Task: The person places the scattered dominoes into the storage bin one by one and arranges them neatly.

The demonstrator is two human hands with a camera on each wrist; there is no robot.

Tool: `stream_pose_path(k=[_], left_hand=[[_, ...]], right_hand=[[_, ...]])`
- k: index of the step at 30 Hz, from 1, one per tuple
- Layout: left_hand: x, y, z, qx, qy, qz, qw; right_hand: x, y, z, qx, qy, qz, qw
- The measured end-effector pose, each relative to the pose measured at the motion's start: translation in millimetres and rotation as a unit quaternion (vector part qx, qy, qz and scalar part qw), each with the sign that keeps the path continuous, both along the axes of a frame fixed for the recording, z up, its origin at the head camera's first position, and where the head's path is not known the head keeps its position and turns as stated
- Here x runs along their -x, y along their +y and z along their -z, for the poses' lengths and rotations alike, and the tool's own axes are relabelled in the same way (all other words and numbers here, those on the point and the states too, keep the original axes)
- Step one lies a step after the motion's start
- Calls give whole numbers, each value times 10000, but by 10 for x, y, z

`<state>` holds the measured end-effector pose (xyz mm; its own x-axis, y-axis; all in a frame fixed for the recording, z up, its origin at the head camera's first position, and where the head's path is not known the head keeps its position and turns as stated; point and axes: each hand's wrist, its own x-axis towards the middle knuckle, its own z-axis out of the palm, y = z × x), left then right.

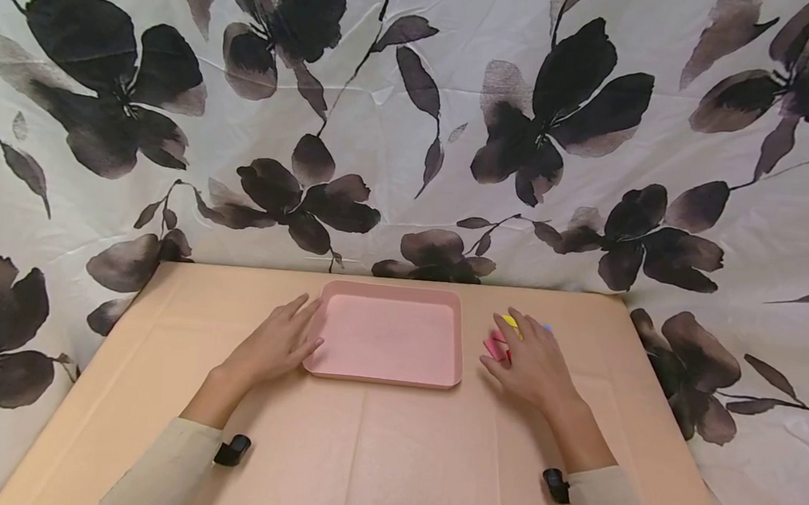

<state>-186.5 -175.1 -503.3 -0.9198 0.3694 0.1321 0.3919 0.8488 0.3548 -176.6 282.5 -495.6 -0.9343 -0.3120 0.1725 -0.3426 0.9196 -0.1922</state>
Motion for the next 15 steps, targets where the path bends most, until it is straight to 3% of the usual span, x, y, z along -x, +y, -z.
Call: stream_pose_path(k=[8,15], left_hand=[[28,0,21,-130,21,134,9998],[40,-23,40,-399,-97,90,9991]], right_hand=[[10,99,46,87,-306,68,9995],[67,139,86,471,-596,-170,9970]])
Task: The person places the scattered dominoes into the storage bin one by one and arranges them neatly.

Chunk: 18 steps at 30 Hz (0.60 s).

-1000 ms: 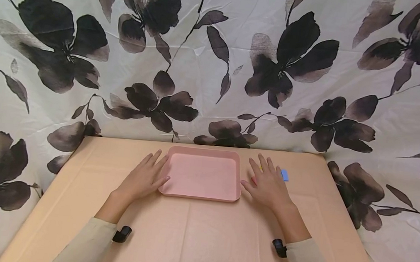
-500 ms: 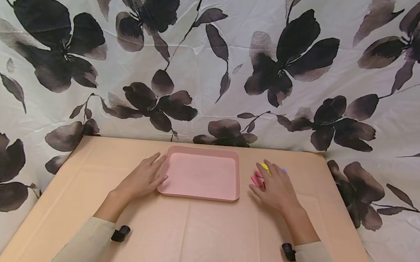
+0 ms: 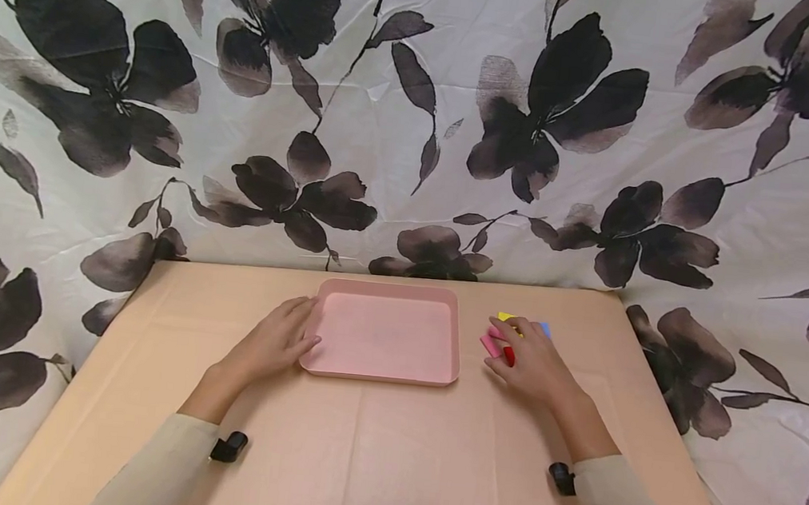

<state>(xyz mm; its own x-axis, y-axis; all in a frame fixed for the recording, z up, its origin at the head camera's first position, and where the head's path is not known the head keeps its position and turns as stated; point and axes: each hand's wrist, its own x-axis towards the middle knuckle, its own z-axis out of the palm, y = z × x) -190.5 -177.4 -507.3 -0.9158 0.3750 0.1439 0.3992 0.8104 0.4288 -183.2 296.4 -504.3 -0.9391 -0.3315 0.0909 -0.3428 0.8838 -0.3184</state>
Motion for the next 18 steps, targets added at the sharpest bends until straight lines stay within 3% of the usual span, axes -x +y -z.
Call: stream_pose_path(k=[10,18], left_hand=[[40,-5,82,-781,-193,-127,9967],[62,19,116,-1635,-578,-346,9842]], right_hand=[[153,40,36,239,-517,-292,9979],[218,28,32,363,-839,-409,9950]])
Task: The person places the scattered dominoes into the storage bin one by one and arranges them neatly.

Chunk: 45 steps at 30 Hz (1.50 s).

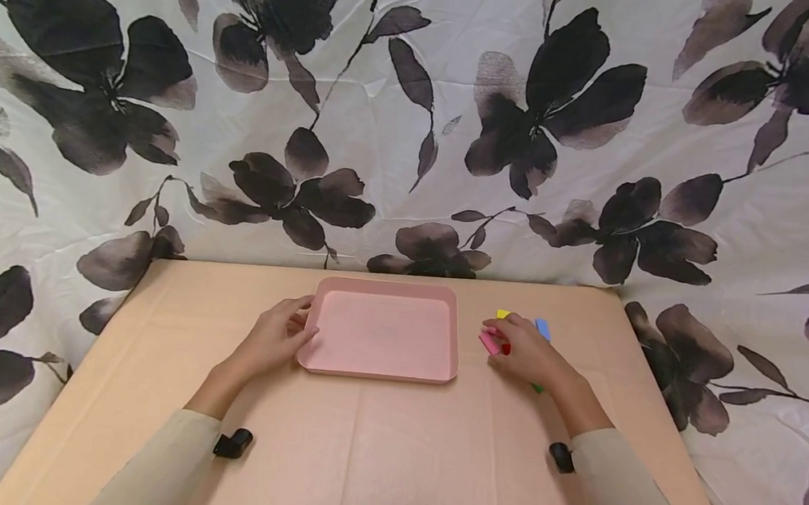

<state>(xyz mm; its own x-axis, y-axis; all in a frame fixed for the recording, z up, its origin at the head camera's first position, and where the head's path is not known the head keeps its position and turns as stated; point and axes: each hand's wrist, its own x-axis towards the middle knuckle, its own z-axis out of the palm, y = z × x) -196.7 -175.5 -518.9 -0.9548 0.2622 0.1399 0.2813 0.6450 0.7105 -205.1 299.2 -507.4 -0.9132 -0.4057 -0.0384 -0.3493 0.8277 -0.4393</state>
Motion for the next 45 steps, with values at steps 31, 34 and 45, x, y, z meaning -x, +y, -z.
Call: stream_pose_path(k=[31,34,45], left_hand=[[72,30,86,-869,-623,-540,9928],[70,29,87,-853,-654,-535,9928],[69,11,76,-848,-571,-448,9938]], right_hand=[[127,-16,83,-169,-409,-182,9989],[123,-26,78,-178,-408,-179,9988],[82,-40,70,-12,-321,-14,9995]])
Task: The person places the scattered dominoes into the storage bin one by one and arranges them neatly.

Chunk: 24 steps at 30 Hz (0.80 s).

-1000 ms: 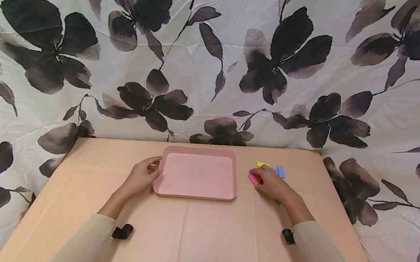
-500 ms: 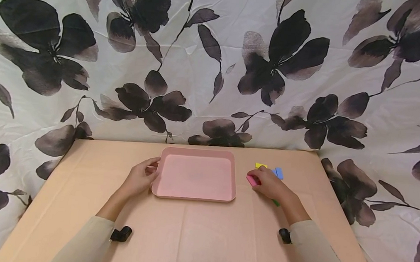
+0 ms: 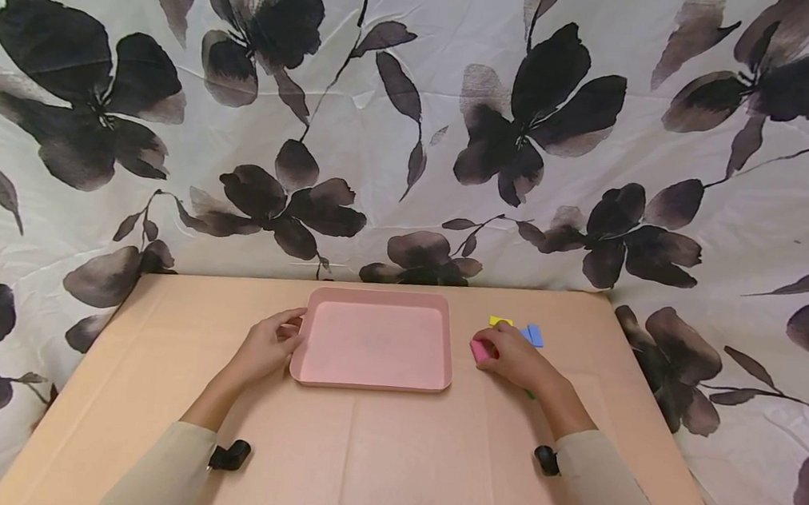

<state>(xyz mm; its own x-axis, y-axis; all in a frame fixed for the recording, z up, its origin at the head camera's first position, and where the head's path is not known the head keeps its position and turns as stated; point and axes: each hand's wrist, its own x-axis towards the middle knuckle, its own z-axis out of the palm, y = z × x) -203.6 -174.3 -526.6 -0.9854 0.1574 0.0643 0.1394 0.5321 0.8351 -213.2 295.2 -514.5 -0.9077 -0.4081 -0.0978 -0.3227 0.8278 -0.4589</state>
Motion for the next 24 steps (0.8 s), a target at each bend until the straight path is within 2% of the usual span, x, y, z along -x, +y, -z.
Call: stream_pose_path(k=[8,19,24], left_hand=[[7,-1,-9,-12,-88,64,9999],[13,-10,4,46,-77,62,9999],[17,-11,-8,-11,-102,71,9999]], right_hand=[[6,-68,-40,387,176,160,9990],[56,-374,-204,696,596,188,9956],[108,-502,-263,816,595,190,9947]])
